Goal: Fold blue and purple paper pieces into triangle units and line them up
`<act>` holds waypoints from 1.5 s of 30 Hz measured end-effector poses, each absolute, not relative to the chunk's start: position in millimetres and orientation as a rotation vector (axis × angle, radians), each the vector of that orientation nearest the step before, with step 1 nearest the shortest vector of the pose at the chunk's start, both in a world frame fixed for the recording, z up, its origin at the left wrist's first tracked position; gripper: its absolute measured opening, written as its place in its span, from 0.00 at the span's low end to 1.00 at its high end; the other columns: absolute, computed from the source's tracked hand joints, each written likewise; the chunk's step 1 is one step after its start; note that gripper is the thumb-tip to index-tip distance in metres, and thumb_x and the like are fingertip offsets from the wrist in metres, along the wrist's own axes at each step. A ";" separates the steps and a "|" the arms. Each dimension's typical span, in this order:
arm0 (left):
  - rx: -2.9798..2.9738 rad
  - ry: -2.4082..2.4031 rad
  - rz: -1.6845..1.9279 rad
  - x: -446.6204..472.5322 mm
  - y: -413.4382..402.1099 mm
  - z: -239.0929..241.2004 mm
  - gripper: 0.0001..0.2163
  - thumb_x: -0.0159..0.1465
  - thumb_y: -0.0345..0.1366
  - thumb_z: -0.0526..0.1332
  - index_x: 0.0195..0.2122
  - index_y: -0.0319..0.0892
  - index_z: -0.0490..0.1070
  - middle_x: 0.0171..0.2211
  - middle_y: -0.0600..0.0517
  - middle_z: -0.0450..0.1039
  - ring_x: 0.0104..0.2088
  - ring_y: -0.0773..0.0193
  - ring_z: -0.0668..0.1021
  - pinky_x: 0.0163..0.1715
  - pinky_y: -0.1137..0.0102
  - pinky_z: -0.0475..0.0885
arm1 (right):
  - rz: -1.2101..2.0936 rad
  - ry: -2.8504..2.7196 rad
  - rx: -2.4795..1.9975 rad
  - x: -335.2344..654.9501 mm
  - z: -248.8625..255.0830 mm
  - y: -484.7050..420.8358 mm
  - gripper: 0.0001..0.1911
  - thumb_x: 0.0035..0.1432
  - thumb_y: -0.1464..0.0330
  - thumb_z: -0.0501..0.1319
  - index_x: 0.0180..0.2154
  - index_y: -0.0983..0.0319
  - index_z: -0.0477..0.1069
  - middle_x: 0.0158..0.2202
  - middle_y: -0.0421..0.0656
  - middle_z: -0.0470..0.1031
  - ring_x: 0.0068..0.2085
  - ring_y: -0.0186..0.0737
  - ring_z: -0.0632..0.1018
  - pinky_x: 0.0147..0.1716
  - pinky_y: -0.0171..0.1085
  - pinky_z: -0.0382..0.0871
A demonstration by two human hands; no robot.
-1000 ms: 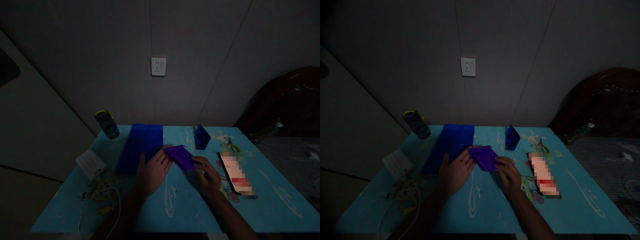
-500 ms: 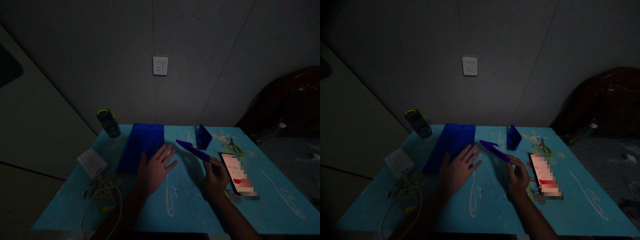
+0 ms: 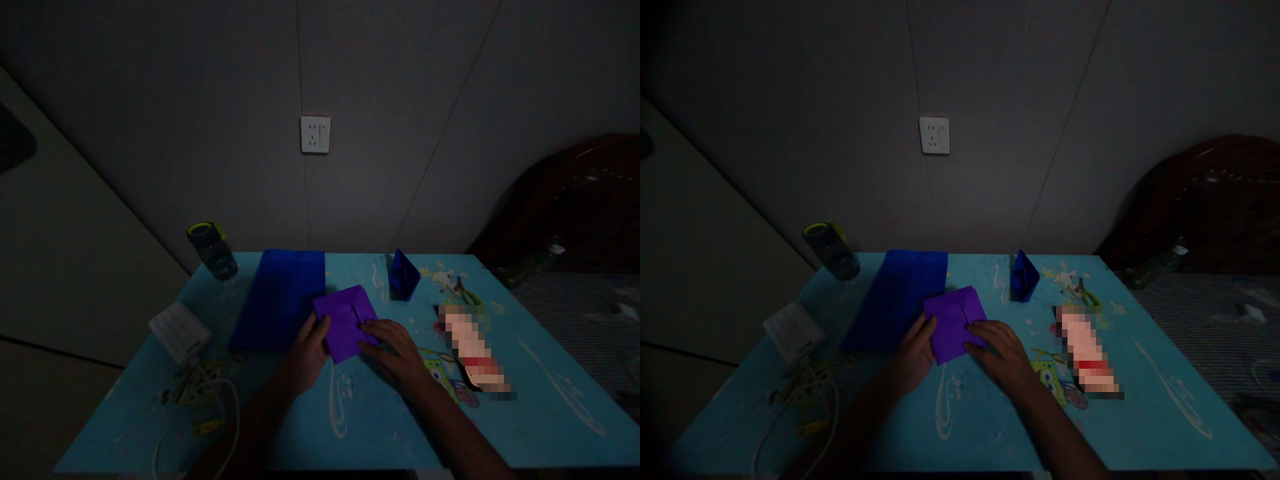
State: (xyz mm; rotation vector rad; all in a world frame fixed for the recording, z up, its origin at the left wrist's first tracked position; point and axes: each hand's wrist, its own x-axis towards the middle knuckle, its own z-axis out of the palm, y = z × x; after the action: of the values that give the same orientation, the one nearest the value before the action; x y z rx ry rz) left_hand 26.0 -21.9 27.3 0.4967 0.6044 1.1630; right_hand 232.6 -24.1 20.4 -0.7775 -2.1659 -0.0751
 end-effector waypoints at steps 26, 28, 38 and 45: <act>0.575 0.812 1.122 31.3 -26.1 4.7 0.22 0.59 0.42 0.67 0.54 0.44 0.71 0.52 0.43 0.76 0.51 0.49 0.77 0.53 0.57 0.70 | 1.155 -1.244 -1.193 216.8 28.6 -24.2 0.17 0.56 0.56 0.65 0.43 0.60 0.75 0.37 0.45 0.80 0.38 0.46 0.79 0.37 0.41 0.73; 0.558 0.816 1.128 30.0 -25.8 3.4 0.23 0.58 0.43 0.67 0.54 0.43 0.71 0.51 0.42 0.76 0.51 0.48 0.77 0.52 0.56 0.71 | 1.145 -1.232 -1.200 217.5 29.6 -23.8 0.18 0.55 0.56 0.66 0.42 0.60 0.75 0.37 0.45 0.80 0.38 0.46 0.79 0.38 0.41 0.73; 0.785 0.761 1.153 28.6 -17.8 16.6 0.18 0.62 0.44 0.63 0.50 0.40 0.74 0.48 0.40 0.78 0.52 0.48 0.76 0.55 0.55 0.68 | 1.177 -1.107 -1.158 220.0 29.1 -21.1 0.19 0.52 0.56 0.69 0.42 0.61 0.76 0.39 0.46 0.81 0.38 0.48 0.81 0.38 0.44 0.75; 0.524 0.755 1.498 -4.0 -18.8 21.9 0.16 0.61 0.46 0.60 0.40 0.39 0.78 0.47 0.42 0.79 0.52 0.46 0.76 0.60 0.47 0.60 | 1.026 -0.945 -1.214 235.7 27.5 -14.4 0.21 0.51 0.55 0.69 0.43 0.61 0.75 0.39 0.46 0.82 0.37 0.47 0.81 0.37 0.43 0.76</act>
State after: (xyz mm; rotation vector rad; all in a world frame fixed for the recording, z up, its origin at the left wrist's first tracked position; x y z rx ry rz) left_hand -4.0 -18.8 21.9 0.5237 0.7550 1.4984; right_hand 235.7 -14.4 27.5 -1.2139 -0.9449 1.0261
